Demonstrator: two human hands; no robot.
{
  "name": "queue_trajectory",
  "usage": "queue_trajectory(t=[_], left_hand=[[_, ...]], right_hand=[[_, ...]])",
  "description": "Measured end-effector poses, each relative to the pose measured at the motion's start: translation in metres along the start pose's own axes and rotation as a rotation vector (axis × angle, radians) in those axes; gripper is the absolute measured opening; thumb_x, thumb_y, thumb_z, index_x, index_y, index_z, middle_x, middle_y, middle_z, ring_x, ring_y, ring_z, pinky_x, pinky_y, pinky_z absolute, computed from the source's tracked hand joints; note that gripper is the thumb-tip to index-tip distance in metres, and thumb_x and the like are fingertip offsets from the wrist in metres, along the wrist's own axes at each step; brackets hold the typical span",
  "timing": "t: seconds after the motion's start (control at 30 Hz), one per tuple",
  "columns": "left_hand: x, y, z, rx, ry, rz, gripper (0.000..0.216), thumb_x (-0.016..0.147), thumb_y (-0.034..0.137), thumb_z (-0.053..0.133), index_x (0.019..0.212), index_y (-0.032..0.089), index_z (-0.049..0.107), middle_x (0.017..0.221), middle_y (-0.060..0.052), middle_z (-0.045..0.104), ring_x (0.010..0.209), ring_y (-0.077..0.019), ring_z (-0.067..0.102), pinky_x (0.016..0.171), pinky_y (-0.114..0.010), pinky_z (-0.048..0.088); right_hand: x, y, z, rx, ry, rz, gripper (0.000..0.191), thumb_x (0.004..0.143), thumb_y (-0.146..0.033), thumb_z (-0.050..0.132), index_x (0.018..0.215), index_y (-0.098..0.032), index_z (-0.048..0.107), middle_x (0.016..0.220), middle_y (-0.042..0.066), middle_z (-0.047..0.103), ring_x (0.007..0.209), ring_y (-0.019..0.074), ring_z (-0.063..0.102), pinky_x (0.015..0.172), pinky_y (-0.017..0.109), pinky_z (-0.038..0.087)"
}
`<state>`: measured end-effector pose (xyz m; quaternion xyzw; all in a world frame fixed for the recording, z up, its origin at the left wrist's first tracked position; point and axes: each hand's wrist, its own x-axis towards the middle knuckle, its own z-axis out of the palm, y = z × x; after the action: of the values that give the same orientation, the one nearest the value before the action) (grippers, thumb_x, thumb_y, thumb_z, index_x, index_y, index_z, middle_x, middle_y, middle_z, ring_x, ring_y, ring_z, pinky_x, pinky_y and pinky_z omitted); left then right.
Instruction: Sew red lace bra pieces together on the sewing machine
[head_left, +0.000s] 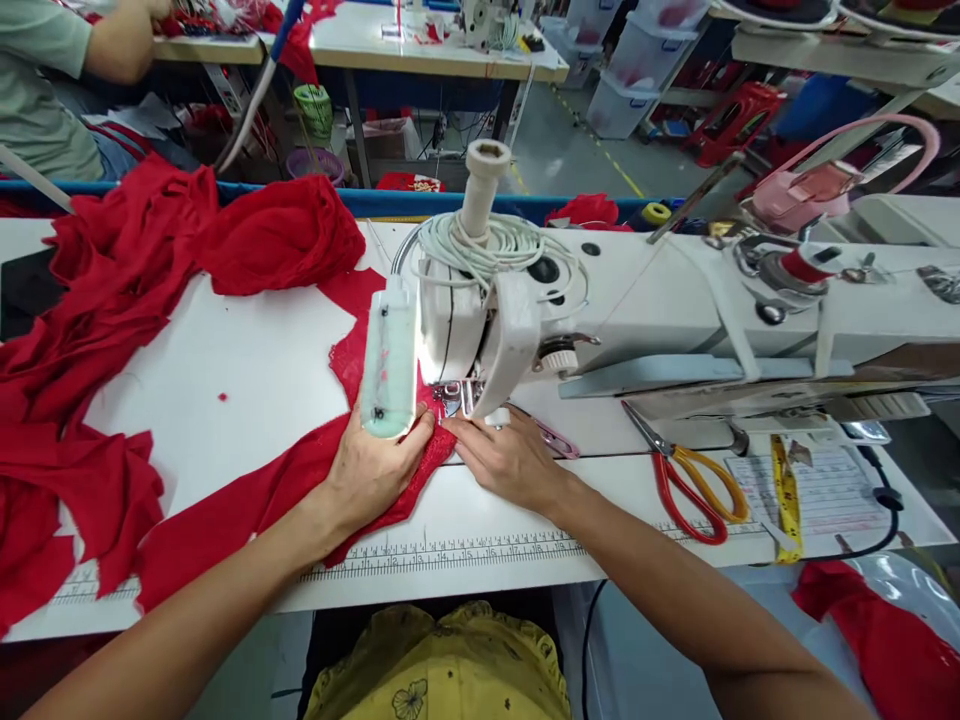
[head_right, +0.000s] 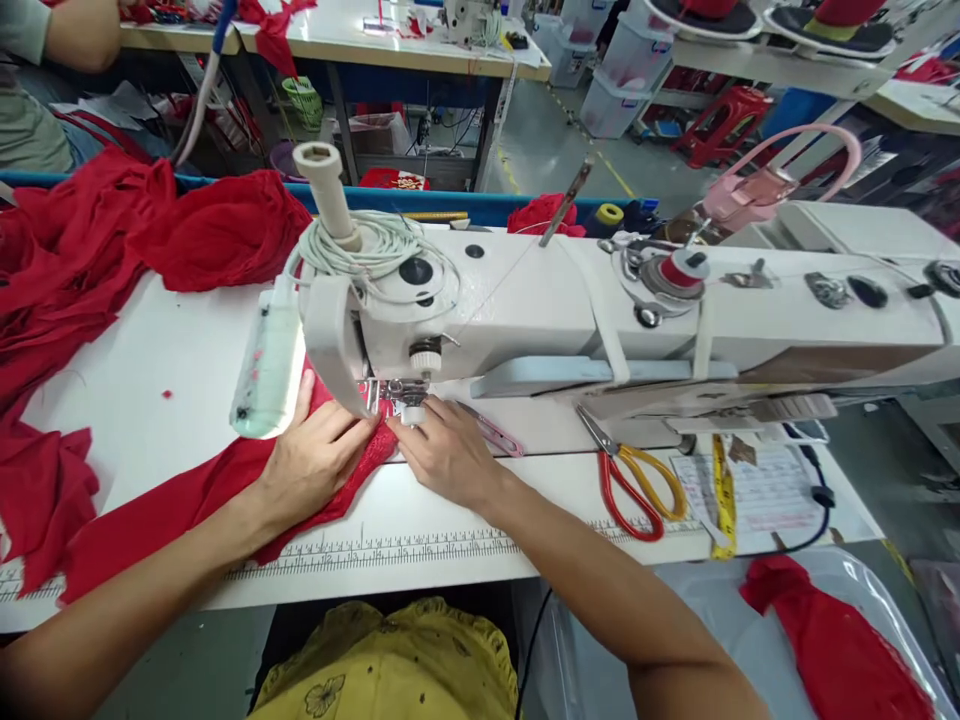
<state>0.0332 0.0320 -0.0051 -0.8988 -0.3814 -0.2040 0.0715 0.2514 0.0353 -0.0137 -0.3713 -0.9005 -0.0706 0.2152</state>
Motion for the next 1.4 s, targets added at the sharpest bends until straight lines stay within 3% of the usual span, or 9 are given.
queue_trajectory(t=[0.17, 0.33, 0.73, 0.9, 1.03, 1.2, 1.3, 1.4], left_hand=[[-0.005, 0.0, 0.005, -0.035, 0.029, -0.038, 0.025, 0.096, 0.017, 0.052, 0.114, 0.013, 0.069, 0.108, -0.013, 0.073, 0.102, -0.0291, 0.067, 0.105, -0.065, 0.044], [-0.01, -0.001, 0.007, -0.12, -0.06, -0.107, 0.031, 0.096, 0.018, 0.052, 0.124, 0.013, 0.066, 0.117, -0.017, 0.07, 0.11, -0.0306, 0.065, 0.095, -0.054, 0.054], [-0.007, -0.001, 0.006, -0.043, -0.076, -0.05, 0.029, 0.098, 0.015, 0.047, 0.122, 0.013, 0.064, 0.112, -0.012, 0.071, 0.108, -0.0293, 0.067, 0.101, -0.055, 0.048], [-0.006, -0.008, 0.004, -0.07, -0.096, -0.07, 0.03, 0.098, 0.021, 0.049, 0.123, 0.015, 0.064, 0.119, -0.013, 0.069, 0.112, -0.0301, 0.064, 0.101, -0.054, 0.048], [0.009, -0.009, -0.007, -0.138, -0.108, -0.113, 0.027, 0.096, 0.017, 0.047, 0.113, 0.017, 0.068, 0.103, -0.01, 0.072, 0.099, -0.0255, 0.066, 0.093, -0.047, 0.05], [0.022, 0.027, -0.013, -0.017, -0.01, -0.28, 0.021, 0.093, 0.013, 0.049, 0.09, 0.017, 0.069, 0.078, -0.005, 0.067, 0.078, -0.0228, 0.061, 0.083, -0.044, 0.048], [0.012, 0.04, -0.005, 0.165, 0.022, -0.197, 0.027, 0.091, 0.006, 0.044, 0.089, 0.016, 0.069, 0.076, -0.006, 0.065, 0.075, -0.0219, 0.058, 0.089, -0.047, 0.046], [0.0, 0.022, -0.003, 0.157, 0.03, -0.014, 0.025, 0.095, 0.008, 0.045, 0.1, 0.015, 0.069, 0.081, -0.006, 0.067, 0.077, -0.0205, 0.057, 0.094, -0.047, 0.044]], right_hand=[[0.001, 0.001, 0.002, -0.008, 0.028, -0.031, 0.026, 0.096, -0.013, 0.051, 0.113, -0.015, 0.071, 0.08, 0.008, 0.064, 0.083, 0.0235, 0.056, 0.071, 0.037, 0.04], [-0.002, 0.002, 0.001, 0.015, -0.04, -0.036, 0.029, 0.095, -0.009, 0.049, 0.111, -0.015, 0.071, 0.072, 0.006, 0.058, 0.076, 0.0218, 0.052, 0.069, 0.036, 0.038], [-0.004, 0.001, 0.002, 0.105, -0.037, 0.016, 0.028, 0.094, -0.006, 0.046, 0.094, -0.018, 0.071, 0.081, 0.005, 0.063, 0.08, 0.0204, 0.051, 0.075, 0.036, 0.038], [-0.003, 0.002, 0.0, 0.07, -0.021, 0.006, 0.029, 0.093, -0.006, 0.047, 0.1, -0.018, 0.073, 0.076, 0.006, 0.06, 0.081, 0.0219, 0.051, 0.075, 0.036, 0.037], [-0.001, -0.001, -0.004, 0.026, -0.04, 0.009, 0.032, 0.093, -0.006, 0.047, 0.11, -0.018, 0.072, 0.078, 0.007, 0.061, 0.085, 0.024, 0.05, 0.078, 0.037, 0.038], [-0.002, -0.003, -0.006, 0.024, -0.036, 0.03, 0.029, 0.091, -0.007, 0.051, 0.11, -0.016, 0.071, 0.082, 0.009, 0.063, 0.086, 0.0245, 0.051, 0.079, 0.038, 0.038], [-0.004, 0.0, -0.008, 0.095, -0.002, 0.04, 0.021, 0.097, -0.017, 0.053, 0.106, -0.017, 0.072, 0.085, 0.008, 0.064, 0.087, 0.0234, 0.052, 0.08, 0.037, 0.039], [-0.005, 0.002, -0.011, 0.162, 0.005, 0.002, 0.021, 0.099, -0.018, 0.051, 0.106, -0.019, 0.071, 0.084, 0.005, 0.065, 0.085, 0.0202, 0.053, 0.086, 0.036, 0.039]])
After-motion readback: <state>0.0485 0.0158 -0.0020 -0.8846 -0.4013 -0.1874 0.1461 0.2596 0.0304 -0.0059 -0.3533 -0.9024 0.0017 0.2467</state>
